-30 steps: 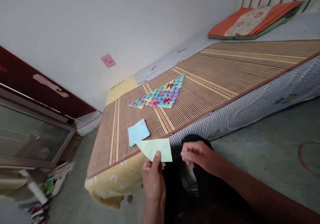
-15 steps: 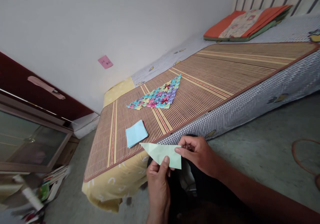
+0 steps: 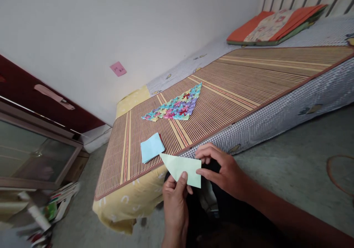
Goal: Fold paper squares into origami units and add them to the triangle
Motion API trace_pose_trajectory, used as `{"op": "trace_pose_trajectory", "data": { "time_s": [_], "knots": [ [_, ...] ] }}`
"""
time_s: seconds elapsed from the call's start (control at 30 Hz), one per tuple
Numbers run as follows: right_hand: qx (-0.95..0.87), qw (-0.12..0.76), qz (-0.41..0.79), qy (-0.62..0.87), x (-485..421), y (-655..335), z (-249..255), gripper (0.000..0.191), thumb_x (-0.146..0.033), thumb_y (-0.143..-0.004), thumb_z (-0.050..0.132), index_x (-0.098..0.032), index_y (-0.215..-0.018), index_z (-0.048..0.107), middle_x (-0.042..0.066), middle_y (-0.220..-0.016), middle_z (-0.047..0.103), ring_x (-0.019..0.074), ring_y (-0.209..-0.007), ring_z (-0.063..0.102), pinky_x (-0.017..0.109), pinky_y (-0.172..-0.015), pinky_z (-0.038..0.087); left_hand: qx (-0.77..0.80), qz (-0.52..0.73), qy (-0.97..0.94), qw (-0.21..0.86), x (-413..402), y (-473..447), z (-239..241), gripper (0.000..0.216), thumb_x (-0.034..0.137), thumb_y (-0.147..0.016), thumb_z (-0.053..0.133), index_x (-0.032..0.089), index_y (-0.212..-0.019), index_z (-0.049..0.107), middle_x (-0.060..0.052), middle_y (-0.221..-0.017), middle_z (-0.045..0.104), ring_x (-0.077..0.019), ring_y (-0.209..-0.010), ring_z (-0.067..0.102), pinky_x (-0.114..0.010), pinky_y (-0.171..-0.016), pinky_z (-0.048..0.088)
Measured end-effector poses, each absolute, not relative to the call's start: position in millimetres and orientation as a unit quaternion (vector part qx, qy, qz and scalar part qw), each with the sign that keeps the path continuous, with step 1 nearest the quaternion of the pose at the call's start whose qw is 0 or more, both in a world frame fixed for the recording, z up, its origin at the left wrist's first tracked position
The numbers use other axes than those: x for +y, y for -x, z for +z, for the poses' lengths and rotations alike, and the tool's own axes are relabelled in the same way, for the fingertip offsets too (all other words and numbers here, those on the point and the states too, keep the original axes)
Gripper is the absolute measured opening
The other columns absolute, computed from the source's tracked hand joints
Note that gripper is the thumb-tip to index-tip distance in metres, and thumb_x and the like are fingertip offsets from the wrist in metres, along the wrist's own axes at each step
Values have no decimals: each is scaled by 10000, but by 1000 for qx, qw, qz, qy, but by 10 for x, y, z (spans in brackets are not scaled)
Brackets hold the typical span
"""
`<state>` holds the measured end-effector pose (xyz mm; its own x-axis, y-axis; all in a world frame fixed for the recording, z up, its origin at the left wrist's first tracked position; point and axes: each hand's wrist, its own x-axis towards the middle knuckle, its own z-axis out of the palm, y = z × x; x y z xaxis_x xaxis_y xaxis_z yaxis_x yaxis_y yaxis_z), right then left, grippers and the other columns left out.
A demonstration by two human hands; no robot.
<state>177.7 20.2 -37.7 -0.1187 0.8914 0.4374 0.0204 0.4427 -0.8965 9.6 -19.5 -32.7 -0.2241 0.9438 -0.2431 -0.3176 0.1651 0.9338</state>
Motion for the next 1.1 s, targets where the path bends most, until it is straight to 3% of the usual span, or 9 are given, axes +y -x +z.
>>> {"op": "trace_pose_trajectory", "data": {
  "time_s": [0.07,0.23,0.47,0.63,0.93,1.1],
  "knots": [
    [-659,554,383,335,205,-1784,-373,166,-156,-845,705,-218,-991,657,38,-1079,641,177,-921,587,292,-794,476,528,575,-296,550,-193,-96,-323,354,424,-679,903,135,-703,700,32,-533,562,-77,-540,462,-185,-569,389],
    [-634,528,437,357,225,-1795,-378,97,-149,-830,702,-209,-836,626,4,-905,642,161,-799,582,293,-736,462,525,576,-297,552,-200,-95,-327,350,423,-677,906,135,-754,723,32,-550,581,-72,-536,461,-183,-570,394],
    [-579,526,501,371,239,-1794,-406,103,-243,-837,714,-196,-764,660,59,-1070,693,227,-993,645,343,-844,481,543,568,-322,528,-214,-57,-365,344,446,-718,874,147,-728,703,25,-561,593,-89,-563,492,-194,-595,408],
    [-508,523,581,362,220,-1763,-417,175,-317,-827,737,-187,-757,643,29,-839,683,179,-752,631,305,-693,506,565,546,-374,493,-239,-13,-399,356,448,-799,809,159,-658,658,12,-591,602,-117,-632,523,-217,-656,425],
    [-516,535,534,404,190,-1727,-368,185,-328,-821,708,-184,-728,636,17,-731,654,170,-690,613,288,-637,510,581,532,-395,473,-274,13,-439,359,449,-817,789,163,-640,663,-17,-658,657,-148,-679,563,-248,-693,453],
    [-530,536,506,419,179,-1715,-341,196,-328,-826,684,-192,-701,615,14,-703,642,173,-671,607,294,-623,506,585,542,-375,473,-262,-38,-419,337,447,-750,845,145,-670,718,-23,-657,681,-144,-650,576,-240,-650,461]
  ]
}}
